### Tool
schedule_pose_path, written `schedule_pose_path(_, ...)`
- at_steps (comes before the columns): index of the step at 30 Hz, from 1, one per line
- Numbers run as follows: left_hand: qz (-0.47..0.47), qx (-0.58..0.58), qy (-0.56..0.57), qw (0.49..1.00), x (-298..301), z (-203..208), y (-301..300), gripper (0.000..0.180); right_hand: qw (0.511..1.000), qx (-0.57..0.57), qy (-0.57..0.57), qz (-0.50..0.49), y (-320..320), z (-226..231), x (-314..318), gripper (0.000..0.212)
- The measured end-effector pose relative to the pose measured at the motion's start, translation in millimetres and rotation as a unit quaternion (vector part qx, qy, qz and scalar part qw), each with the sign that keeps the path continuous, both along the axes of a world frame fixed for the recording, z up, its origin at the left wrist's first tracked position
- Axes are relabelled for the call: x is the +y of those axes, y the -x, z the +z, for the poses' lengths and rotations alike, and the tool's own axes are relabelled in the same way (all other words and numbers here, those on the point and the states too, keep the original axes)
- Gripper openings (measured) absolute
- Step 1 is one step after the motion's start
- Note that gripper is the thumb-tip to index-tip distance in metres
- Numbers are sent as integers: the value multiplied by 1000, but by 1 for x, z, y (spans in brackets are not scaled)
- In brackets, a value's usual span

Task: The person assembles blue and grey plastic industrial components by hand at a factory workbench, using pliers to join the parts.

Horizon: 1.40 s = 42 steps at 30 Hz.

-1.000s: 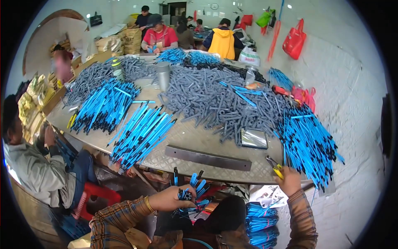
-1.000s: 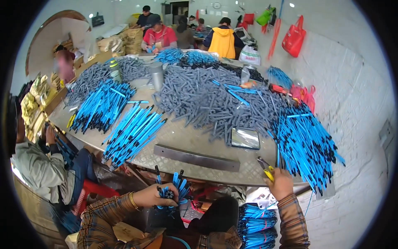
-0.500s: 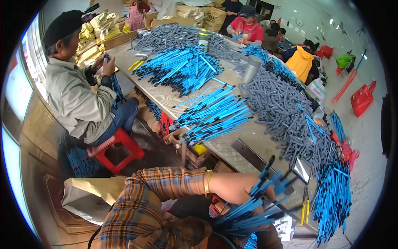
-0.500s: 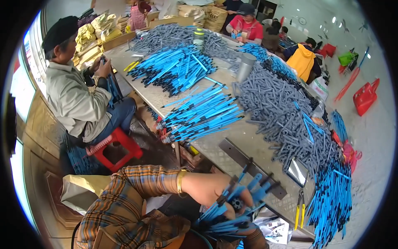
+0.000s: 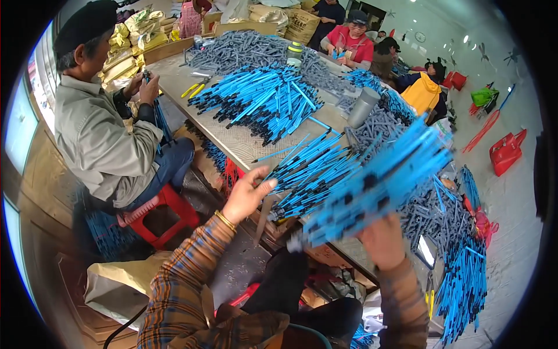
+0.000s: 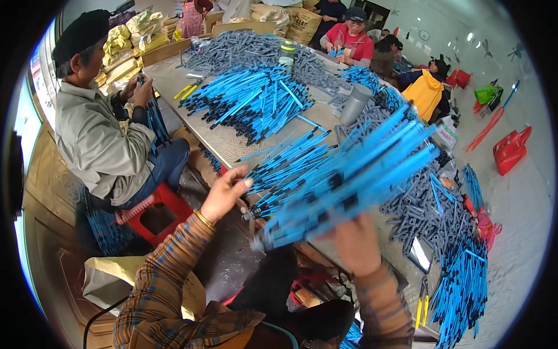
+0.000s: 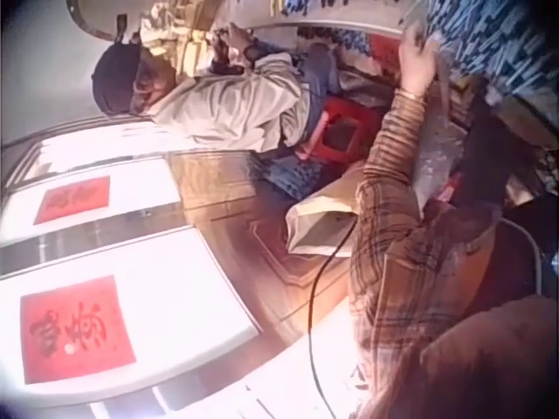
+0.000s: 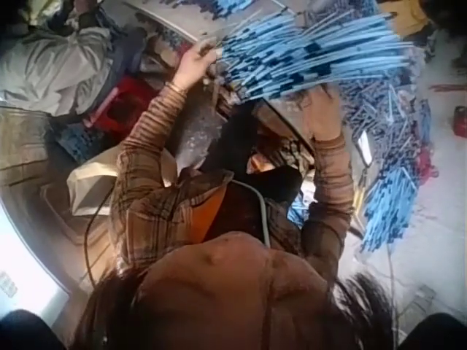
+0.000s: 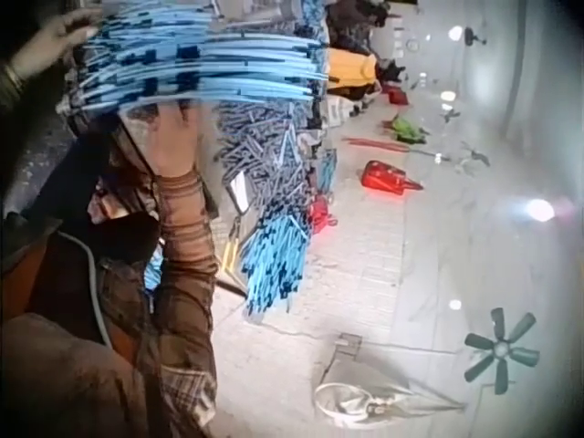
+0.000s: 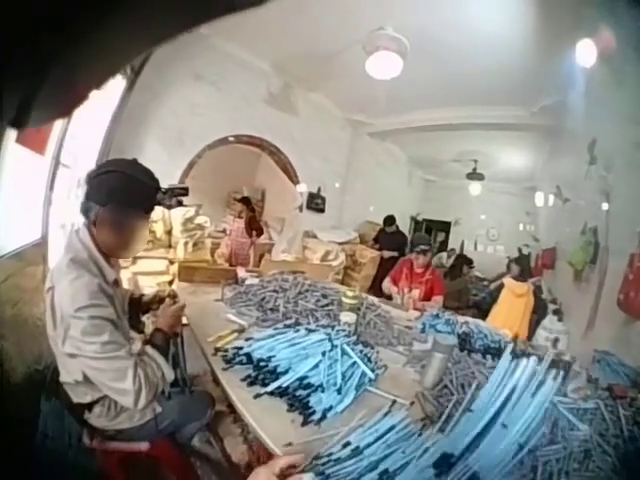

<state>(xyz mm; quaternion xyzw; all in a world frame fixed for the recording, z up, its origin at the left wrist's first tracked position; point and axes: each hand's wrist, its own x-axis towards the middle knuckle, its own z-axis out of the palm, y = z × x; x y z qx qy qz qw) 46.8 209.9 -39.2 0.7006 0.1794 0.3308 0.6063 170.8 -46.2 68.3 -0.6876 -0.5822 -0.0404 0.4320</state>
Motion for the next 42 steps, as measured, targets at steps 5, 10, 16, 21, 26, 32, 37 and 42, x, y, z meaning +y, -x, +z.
schedule_pose_path(5,-61,-23,57,996,-12,-29,1,39,787,616,2,32,-27,-12,91,23)
schedule_pose_path(10,-110,-156,214,958,-28,-15,14,39,777,617,98,-77,-39,-36,110,34)
schedule_pose_path(16,87,-92,-182,975,-57,-2,15,37,796,589,117,-75,-28,-31,119,42)
schedule_pose_path(21,111,-143,-130,975,-65,-20,0,35,768,623,145,-39,-30,-28,107,50)
schedule_pose_path(26,145,-113,-110,977,-70,-26,-8,32,788,612,67,-5,-24,-23,42,48)
schedule_pose_path(32,219,-135,-208,944,-89,19,6,32,889,432,-14,-152,-34,-17,-120,29)
schedule_pose_path(37,89,-231,-278,928,-167,35,-24,28,842,-42,133,-521,-74,-29,-318,21)
schedule_pose_path(42,-199,-149,-188,950,-254,31,-75,16,774,-2,179,-607,-94,-21,-366,32)
